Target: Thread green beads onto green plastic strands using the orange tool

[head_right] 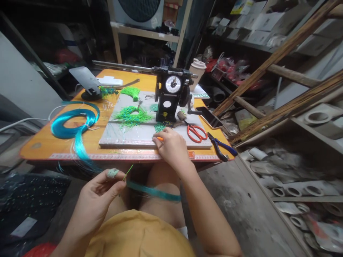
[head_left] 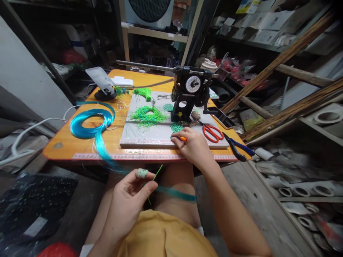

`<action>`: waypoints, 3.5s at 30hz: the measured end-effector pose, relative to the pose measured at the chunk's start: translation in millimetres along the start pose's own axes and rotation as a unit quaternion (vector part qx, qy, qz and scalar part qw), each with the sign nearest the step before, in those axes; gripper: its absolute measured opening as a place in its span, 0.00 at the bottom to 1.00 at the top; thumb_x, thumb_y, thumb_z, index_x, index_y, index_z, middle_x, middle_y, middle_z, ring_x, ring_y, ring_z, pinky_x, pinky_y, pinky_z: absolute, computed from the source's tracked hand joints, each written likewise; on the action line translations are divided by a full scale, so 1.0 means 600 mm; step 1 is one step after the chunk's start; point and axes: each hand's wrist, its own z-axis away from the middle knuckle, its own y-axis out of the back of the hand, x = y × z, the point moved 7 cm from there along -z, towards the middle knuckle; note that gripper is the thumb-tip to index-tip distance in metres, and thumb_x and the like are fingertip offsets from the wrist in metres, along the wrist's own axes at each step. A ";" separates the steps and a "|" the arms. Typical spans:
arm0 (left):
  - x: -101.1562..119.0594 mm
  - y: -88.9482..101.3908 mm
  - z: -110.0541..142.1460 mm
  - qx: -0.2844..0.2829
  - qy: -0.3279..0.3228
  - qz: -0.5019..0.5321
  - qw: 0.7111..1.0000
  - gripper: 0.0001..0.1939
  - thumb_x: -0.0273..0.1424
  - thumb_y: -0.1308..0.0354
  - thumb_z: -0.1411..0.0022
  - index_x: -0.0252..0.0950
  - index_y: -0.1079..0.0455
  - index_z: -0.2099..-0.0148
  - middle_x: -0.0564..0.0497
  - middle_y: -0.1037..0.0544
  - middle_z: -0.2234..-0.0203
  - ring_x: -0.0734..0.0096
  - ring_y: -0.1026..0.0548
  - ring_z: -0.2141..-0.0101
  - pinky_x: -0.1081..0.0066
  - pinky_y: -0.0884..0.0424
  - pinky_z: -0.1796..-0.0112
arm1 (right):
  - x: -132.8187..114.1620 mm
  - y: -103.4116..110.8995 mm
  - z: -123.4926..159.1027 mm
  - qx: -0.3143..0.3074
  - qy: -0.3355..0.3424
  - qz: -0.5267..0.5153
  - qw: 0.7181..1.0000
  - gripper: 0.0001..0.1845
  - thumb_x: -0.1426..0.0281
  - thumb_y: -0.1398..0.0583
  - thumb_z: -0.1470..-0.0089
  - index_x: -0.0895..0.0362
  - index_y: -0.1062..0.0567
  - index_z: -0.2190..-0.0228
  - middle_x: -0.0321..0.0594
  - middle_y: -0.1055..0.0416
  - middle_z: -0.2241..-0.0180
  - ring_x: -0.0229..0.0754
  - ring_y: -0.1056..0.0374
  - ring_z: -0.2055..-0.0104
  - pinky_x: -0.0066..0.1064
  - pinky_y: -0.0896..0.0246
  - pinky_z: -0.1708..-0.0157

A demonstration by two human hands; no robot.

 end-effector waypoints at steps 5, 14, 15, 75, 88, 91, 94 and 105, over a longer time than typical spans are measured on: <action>0.002 -0.010 0.004 -0.027 -0.020 0.000 0.999 0.06 0.32 0.31 0.44 0.36 0.23 0.69 0.54 0.24 0.75 0.74 0.28 0.71 0.80 0.29 0.69 | -0.006 -0.001 0.000 0.014 0.005 -0.020 1.000 0.06 0.75 0.38 0.42 0.57 0.20 0.69 0.46 0.24 0.65 0.48 0.28 0.62 0.37 0.36 0.60; -0.005 -0.022 0.018 -0.083 -0.007 0.054 0.995 0.12 0.34 0.35 0.38 0.36 0.32 0.71 0.54 0.32 0.75 0.73 0.34 0.70 0.76 0.35 0.67 | -0.054 0.014 0.122 0.001 -0.064 -0.428 0.902 0.02 0.70 0.36 0.41 0.53 0.25 0.67 0.37 0.22 0.66 0.38 0.26 0.65 0.27 0.31 0.65; -0.005 -0.024 0.021 -0.086 -0.006 0.060 0.994 0.13 0.34 0.35 0.38 0.36 0.33 0.71 0.54 0.32 0.75 0.72 0.34 0.70 0.75 0.35 0.67 | -0.056 0.007 0.136 -0.008 -0.090 -0.499 0.862 0.03 0.71 0.34 0.44 0.53 0.24 0.67 0.36 0.21 0.67 0.38 0.25 0.64 0.27 0.30 0.64; 0.016 -0.025 0.024 -0.094 -0.017 0.070 0.993 0.02 0.27 0.32 0.43 0.38 0.18 0.66 0.52 0.21 0.70 0.74 0.23 0.70 0.79 0.25 0.67 | -0.092 -0.043 0.194 -0.164 -0.212 -0.669 0.693 0.13 0.67 0.31 0.46 0.54 0.25 0.59 0.31 0.31 0.74 0.27 0.39 0.85 0.15 0.39 0.90; 0.011 -0.030 0.023 -0.118 0.032 0.197 0.973 0.10 0.25 0.30 0.43 0.37 0.24 0.58 0.54 0.17 0.72 0.78 0.20 0.72 0.81 0.23 0.67 | -0.097 -0.045 0.192 -0.181 -0.211 -0.652 0.706 0.14 0.65 0.32 0.45 0.54 0.31 0.63 0.29 0.31 0.72 0.24 0.40 0.87 0.14 0.43 0.90; 0.010 -0.028 0.023 -0.111 0.030 0.187 0.976 0.11 0.26 0.29 0.44 0.36 0.25 0.58 0.53 0.18 0.73 0.76 0.20 0.72 0.80 0.23 0.68 | -0.098 -0.046 0.194 -0.183 -0.211 -0.652 0.705 0.13 0.65 0.32 0.45 0.55 0.31 0.64 0.29 0.32 0.72 0.24 0.40 0.87 0.13 0.44 0.90; 0.008 -0.028 0.024 -0.103 0.025 0.157 0.982 0.13 0.28 0.29 0.45 0.35 0.25 0.57 0.51 0.18 0.73 0.72 0.20 0.71 0.76 0.22 0.67 | -0.099 -0.048 0.194 -0.184 -0.212 -0.654 0.703 0.13 0.65 0.32 0.45 0.54 0.31 0.64 0.29 0.32 0.73 0.24 0.41 0.87 0.14 0.43 0.90; 0.033 -0.023 0.052 -0.023 -0.215 -0.159 0.963 0.25 0.20 0.35 0.42 0.44 0.31 0.45 0.52 0.17 0.63 0.68 0.18 0.61 0.73 0.24 0.56 | -0.104 -0.022 0.186 -0.129 -0.090 -0.352 0.923 0.06 0.66 0.40 0.37 0.53 0.24 0.60 0.39 0.25 0.66 0.37 0.30 0.75 0.27 0.31 0.77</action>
